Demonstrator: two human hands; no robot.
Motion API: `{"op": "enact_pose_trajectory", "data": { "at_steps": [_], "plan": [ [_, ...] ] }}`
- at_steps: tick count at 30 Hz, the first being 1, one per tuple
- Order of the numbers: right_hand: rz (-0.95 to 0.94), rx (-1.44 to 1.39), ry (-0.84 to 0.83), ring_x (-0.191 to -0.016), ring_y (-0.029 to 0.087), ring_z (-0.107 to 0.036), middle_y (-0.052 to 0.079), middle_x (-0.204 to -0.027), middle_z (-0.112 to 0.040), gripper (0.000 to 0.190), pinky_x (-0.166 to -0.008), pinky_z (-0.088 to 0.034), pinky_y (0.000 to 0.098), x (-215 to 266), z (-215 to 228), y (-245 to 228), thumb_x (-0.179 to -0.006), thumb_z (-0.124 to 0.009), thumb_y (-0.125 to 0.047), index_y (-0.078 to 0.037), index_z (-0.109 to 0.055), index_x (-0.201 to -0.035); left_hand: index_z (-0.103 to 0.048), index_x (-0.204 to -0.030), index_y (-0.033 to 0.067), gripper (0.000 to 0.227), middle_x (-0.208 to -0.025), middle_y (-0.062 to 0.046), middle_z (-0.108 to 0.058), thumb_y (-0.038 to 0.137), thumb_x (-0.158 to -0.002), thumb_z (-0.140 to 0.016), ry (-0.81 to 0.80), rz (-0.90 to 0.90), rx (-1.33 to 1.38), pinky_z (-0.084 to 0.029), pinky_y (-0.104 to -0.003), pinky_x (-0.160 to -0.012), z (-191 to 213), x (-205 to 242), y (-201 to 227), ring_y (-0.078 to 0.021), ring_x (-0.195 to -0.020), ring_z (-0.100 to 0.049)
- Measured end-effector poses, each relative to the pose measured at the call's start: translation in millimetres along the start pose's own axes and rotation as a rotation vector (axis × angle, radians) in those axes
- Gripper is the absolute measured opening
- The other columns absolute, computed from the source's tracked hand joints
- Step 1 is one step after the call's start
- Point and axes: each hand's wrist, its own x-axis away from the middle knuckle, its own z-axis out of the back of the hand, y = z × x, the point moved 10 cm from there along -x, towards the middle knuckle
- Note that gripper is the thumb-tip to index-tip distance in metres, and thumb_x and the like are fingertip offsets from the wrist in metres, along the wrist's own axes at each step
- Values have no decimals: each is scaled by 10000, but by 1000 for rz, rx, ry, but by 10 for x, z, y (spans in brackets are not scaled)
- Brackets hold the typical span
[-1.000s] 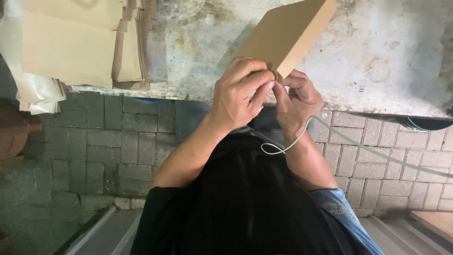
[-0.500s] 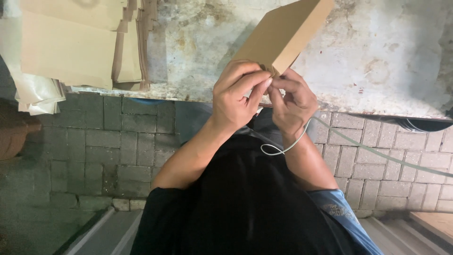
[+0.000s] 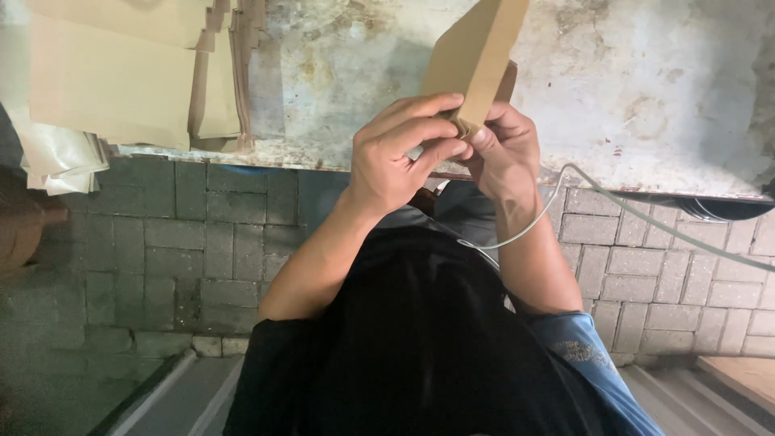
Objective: The person assembles small cardboard boxes by folding flat sheets along pre-cut lines and tucking flaps into slots. They handle each box one at a time, fold the sides, and secure the tabs to form a rectangular container, then place the finished box on a growing stack on the table.
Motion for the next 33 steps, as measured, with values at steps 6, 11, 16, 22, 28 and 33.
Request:
{"op": "enact_pose_trajectory", "data": {
  "at_steps": [6, 11, 16, 22, 28, 33],
  "plan": [
    [-92, 163, -165, -614, 237, -661, 272, -773, -641, 186, -554, -610, 334, -89, -113, -78, -845, -706, 32, 155, -621, -955, -712, -1179, 126, 282, -1177, -75, -709, 150, -902, -756, -100, 40, 35, -602, -365, -859, 2, 11, -18, -261, -1078, -697],
    [83, 558, -119, -706, 224, -651, 184, -726, -589, 57, -588, -512, 274, -68, -167, -313, -965, -620, 51, 101, -598, -952, -723, -1190, 173, 218, -1186, -107, -661, 154, -995, -628, -195, 31, -73, -617, -360, -763, -39, 60, -70, -289, -1064, -678],
    [71, 553, -53, -653, 164, -597, 161, -722, -588, 47, -553, -489, 244, -16, -264, -293, -991, -555, 34, 73, -552, -965, -709, -1186, 168, 234, -1119, -64, -667, 162, -954, -686, -112, 70, -67, -645, -306, -696, -24, 62, -62, -214, -927, -718],
    [-184, 411, -126, -672, 139, -631, 123, -754, -587, 55, -546, -548, 266, -68, -367, -67, -998, -570, -2, 53, -574, -991, -745, -1107, 168, 217, -1071, -44, -654, 137, -893, -763, -41, 73, -76, -645, -296, -637, 30, 93, -34, -192, -856, -721],
    [-266, 553, -184, -670, 205, -672, 128, -703, -631, 132, -541, -547, 304, -154, -188, 144, -877, -788, -22, 44, -680, -915, -781, -998, 182, 122, -1003, -30, -656, 150, -885, -749, -66, 31, -85, -638, -275, -655, 20, 216, -104, -196, -847, -717],
    [18, 821, -97, -623, 162, -605, 120, -686, -615, 161, -527, -493, 255, -130, -87, -150, -865, -812, 47, 66, -653, -856, -775, -905, 160, 62, -959, -83, -664, 150, -892, -715, -33, -50, -284, -629, -282, -666, 94, 238, -182, -232, -838, -707]
  ]
}}
